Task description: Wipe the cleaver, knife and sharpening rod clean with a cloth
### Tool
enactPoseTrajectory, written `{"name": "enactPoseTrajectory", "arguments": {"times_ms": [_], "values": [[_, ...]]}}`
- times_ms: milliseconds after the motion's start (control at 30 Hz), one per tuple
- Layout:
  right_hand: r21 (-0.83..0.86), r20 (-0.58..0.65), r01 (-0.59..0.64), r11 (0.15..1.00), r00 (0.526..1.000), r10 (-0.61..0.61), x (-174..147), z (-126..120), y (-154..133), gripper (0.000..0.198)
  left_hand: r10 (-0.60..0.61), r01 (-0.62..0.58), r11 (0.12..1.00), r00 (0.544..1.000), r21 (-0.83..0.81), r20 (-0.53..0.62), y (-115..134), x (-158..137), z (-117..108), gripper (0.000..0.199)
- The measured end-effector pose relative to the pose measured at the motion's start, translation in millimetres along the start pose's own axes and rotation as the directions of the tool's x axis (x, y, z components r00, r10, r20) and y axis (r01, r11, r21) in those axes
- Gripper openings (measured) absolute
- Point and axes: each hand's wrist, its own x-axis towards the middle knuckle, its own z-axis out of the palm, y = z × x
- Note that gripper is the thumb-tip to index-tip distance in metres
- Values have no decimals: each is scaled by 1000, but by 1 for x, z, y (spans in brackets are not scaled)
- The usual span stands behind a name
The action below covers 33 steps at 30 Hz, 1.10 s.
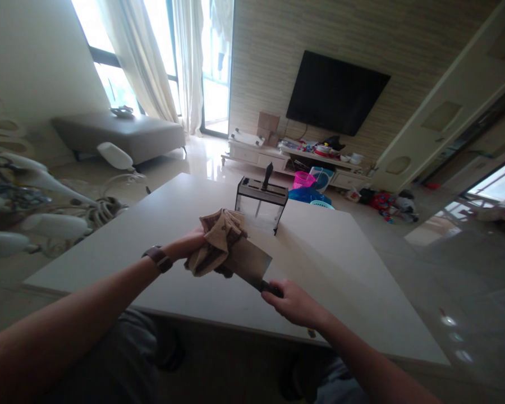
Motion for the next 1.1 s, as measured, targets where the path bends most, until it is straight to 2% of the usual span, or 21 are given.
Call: {"name": "enactPoseTrajectory", "arguments": {"times_ms": [100,333,600,767,967,1100], "values": [[-31,-12,9,999,1000,-10,2,0,-1,28,-71,69,997,990,21,120,8,1,4,46],[-92,-11,-8,996,1000,7,1,-1,-2,22,-57,57,998,994,6,90,14,-1,10,49],[-85,-24,14,996,1000,-16,2,1,0,19,-20,19,1000,993,4,114,14,1,9,53],[-69,-16,15,998,1000,-16,3,1,0,19,-68,69,998,992,-1,109,18,-1,11,53],[-66,-20,13,998,1000,-14,2,0,-3,17,-69,69,998,992,3,101,16,0,11,52],[-74,-20,13,997,1000,-14,2,0,-2,17,-40,38,999,994,23,99,14,2,8,60]]}}
